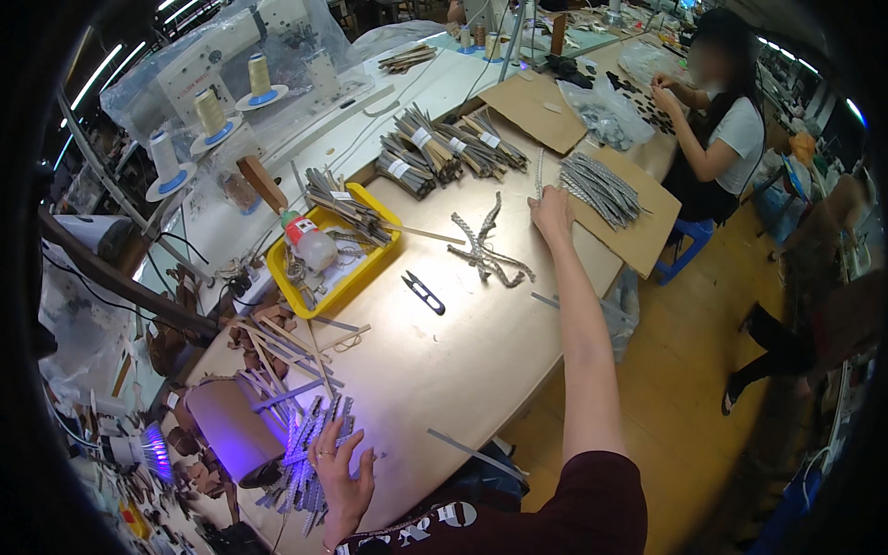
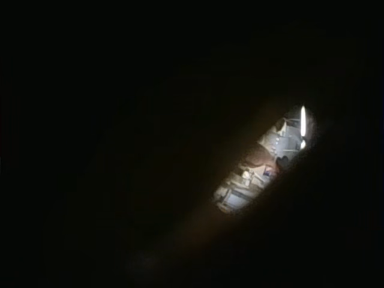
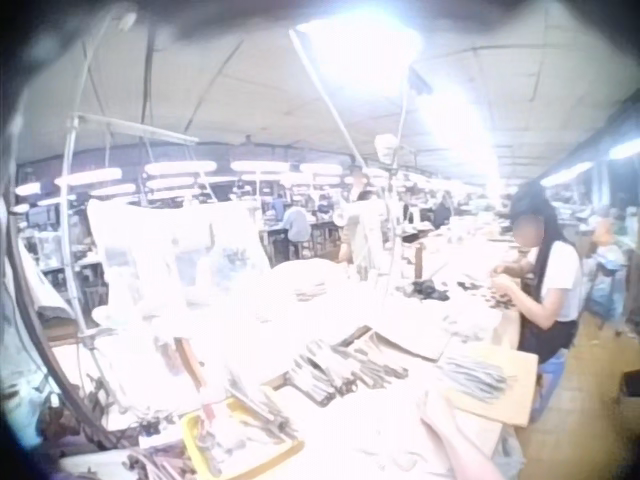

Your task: The person braids flat silver-colored straps by hand on a workbench. They repeatedly pick up straps, braid them into a twisted pattern, and place the finished braids on the table. The person occasionally gathers and stacks the completed braids.

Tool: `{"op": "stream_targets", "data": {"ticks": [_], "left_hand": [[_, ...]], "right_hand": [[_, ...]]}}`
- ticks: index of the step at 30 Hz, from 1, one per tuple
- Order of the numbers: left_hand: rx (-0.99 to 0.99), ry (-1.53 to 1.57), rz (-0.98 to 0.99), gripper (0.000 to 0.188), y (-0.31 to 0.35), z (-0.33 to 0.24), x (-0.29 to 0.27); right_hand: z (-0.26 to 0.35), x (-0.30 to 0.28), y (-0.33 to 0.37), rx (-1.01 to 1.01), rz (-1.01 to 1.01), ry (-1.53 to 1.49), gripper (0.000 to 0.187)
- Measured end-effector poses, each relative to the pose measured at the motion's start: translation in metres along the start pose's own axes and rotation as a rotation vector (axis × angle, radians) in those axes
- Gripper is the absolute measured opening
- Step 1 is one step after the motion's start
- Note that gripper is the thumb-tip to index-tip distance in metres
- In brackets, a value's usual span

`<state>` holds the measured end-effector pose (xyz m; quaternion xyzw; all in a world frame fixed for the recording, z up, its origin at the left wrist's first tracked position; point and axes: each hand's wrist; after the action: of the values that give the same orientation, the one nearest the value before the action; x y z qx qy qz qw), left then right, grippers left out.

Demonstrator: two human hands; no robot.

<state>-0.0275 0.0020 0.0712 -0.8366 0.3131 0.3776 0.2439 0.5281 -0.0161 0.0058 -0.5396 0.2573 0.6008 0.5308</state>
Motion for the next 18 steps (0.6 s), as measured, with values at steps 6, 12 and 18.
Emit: {"op": "stream_targets", "data": {"ticks": [6,12,18], "left_hand": [[-0.054,-0.058,-0.042,0.03,-0.001,0.01,-0.002],[0.022,0.018,0.04,0.032,-0.015,0.005,0.003],[0.095,0.139,0.083,0.031,-0.026,-0.011,0.015]], "right_hand": [[0.033,0.009,0.015,-0.027,0.281,-0.11,0.055],[0.069,-0.005,0.017,-0.044,0.479,-0.146,0.047],[0.079,-0.055,0.049,-0.1,0.241,-1.078,0.022]]}}
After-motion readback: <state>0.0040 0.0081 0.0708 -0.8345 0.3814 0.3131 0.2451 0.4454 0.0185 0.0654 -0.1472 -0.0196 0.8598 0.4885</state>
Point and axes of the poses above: each hand's wrist, its own y-axis away from the middle knuckle, its own x-axis out of the palm, z = x × y, and after that the axes turned 8 degrees about y, right-handed
